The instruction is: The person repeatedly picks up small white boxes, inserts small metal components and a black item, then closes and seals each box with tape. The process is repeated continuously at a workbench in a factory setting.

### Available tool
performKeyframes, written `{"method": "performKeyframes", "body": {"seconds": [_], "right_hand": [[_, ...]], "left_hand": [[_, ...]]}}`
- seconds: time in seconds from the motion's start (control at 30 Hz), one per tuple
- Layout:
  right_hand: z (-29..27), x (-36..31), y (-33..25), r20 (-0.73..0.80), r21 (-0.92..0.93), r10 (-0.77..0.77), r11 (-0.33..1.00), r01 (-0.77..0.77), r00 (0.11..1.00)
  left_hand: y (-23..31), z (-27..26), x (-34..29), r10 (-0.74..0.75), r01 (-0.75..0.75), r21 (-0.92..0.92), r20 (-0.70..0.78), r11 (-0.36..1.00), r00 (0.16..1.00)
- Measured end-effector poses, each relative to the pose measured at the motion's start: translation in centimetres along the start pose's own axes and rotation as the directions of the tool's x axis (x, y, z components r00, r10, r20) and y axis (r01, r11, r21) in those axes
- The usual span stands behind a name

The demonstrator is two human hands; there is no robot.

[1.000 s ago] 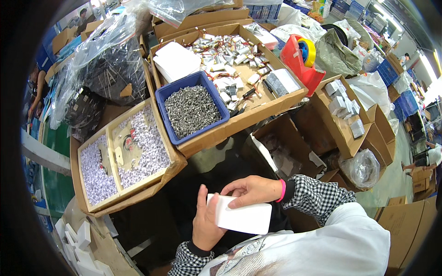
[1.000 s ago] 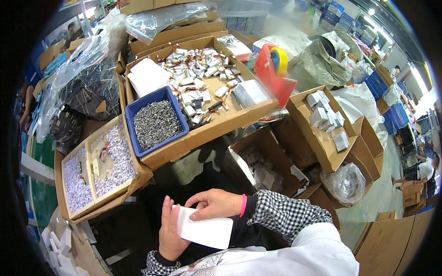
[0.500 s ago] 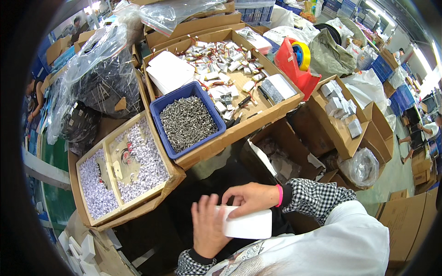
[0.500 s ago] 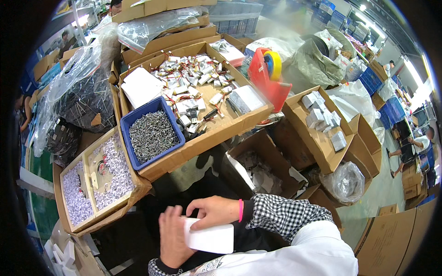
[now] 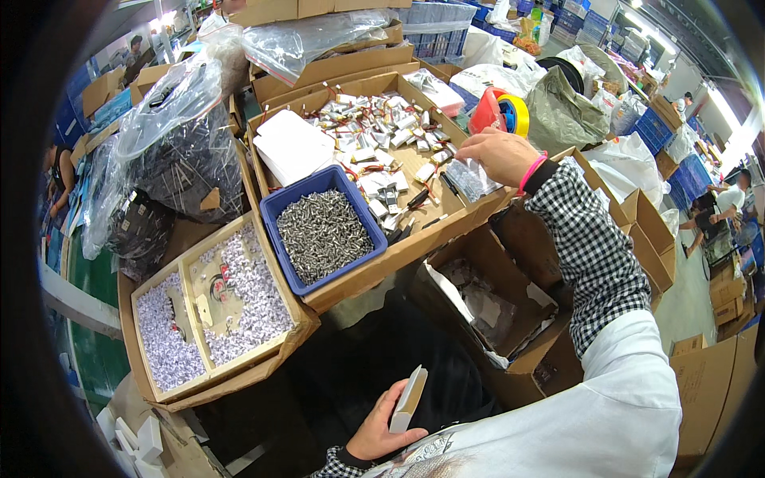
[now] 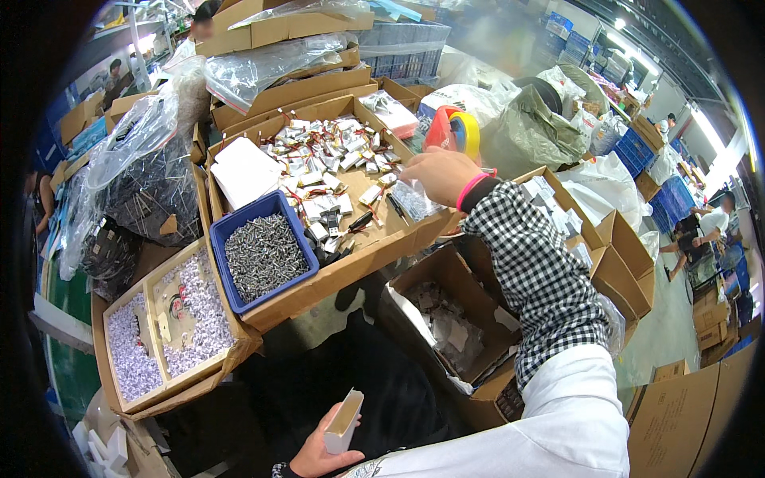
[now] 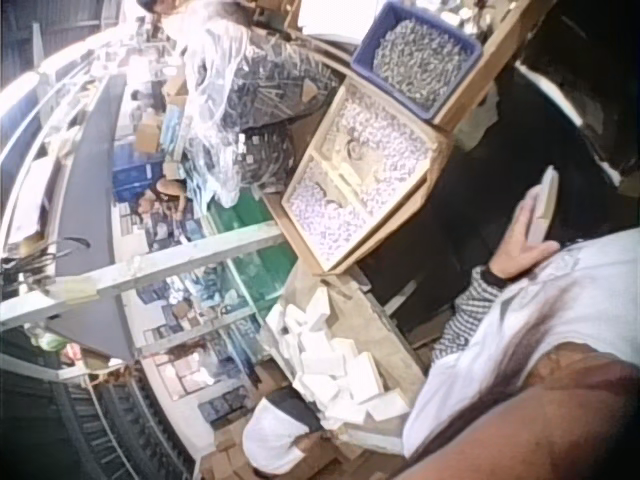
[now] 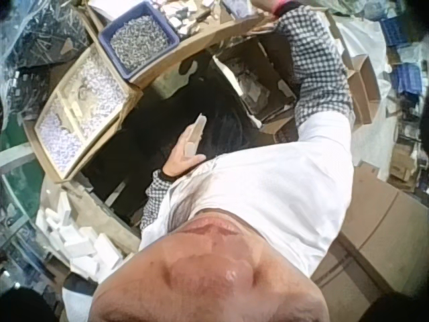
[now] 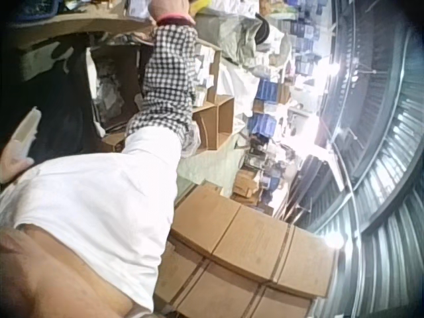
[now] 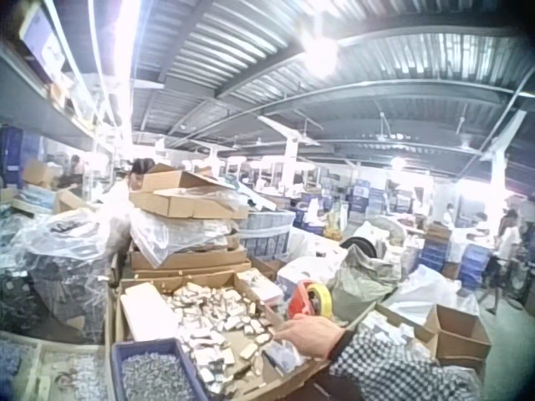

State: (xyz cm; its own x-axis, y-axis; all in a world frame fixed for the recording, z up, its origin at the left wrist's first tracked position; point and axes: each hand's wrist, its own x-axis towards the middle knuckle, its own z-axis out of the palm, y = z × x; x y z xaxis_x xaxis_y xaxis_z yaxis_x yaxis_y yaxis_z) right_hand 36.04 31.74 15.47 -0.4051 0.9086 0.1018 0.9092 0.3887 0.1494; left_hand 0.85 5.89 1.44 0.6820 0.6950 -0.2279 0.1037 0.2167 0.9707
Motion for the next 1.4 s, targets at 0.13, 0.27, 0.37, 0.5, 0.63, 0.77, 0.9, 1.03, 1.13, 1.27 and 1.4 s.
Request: {"method": "performKeyframes", "body": {"seconds": [0.13,0.27,0.37,0.5,0.63,0.77,0.9,1.03,1.13,1.27,1.4], "right_hand": [[-0.2,-0.6,0.7,0.065,0.044,-0.058,0.998,0.055,0.996],[0.2,-1.2,0.9,-0.058,0.158,-0.039,0.986,0.048,0.998],[0.6,-0.6,0.9,0.037,0.119,-0.022,0.993,0.017,0.999],[0.0,-0.2,0.8,0.057,0.128,-0.017,0.992,0.009,0.998],[-1.7,-0.2,0.9,0.113,0.119,-0.042,0.992,0.029,0.993],[-3.8,0.1,1.3,0.248,0.092,-0.041,0.996,0.018,0.968],[-4.0,0.5,1.8,0.277,0.248,-0.005,0.967,-0.066,0.961],[-3.3,0.9,2.9,0.12,0.239,-0.183,0.959,0.15,0.976],[-3.2,1.1,3.9,-0.048,0.179,-0.315,0.931,0.318,0.948],[-4.2,1.2,4.5,-0.016,0.169,-0.295,0.941,0.294,0.955],[-4.8,1.3,3.9,0.04,0.167,-0.188,0.97,0.179,0.981]], "left_hand": [[-1.0,0.0,-0.2,-0.015,0.083,-0.42,0.164,0.904,0.986],[-1.4,-0.1,-0.1,0.023,0.102,-0.521,0.229,0.847,0.973],[-1.6,0.2,0.1,0.025,0.132,-0.574,0.258,0.808,0.966],[-1.9,0.5,-0.1,0.008,0.145,-0.595,0.247,0.79,0.969],[-2.6,0.5,-0.1,0.003,0.132,-0.584,0.224,0.801,0.975],[-3.1,0.5,-0.2,-0.029,0.148,-0.596,0.205,0.789,0.978],[-3.3,0.4,-0.3,-0.055,0.16,-0.606,0.188,0.779,0.981],[-3.4,0.3,-0.4,-0.111,0.22,-0.603,0.213,0.767,0.971],[-3.4,0.2,-0.5,-0.121,0.222,-0.608,0.204,0.762,0.971],[-3.3,0.1,-0.6,-0.127,0.21,-0.612,0.177,0.762,0.976],[-3.3,0.0,-0.5,-0.094,0.172,-0.629,0.156,0.758,0.983]]}}
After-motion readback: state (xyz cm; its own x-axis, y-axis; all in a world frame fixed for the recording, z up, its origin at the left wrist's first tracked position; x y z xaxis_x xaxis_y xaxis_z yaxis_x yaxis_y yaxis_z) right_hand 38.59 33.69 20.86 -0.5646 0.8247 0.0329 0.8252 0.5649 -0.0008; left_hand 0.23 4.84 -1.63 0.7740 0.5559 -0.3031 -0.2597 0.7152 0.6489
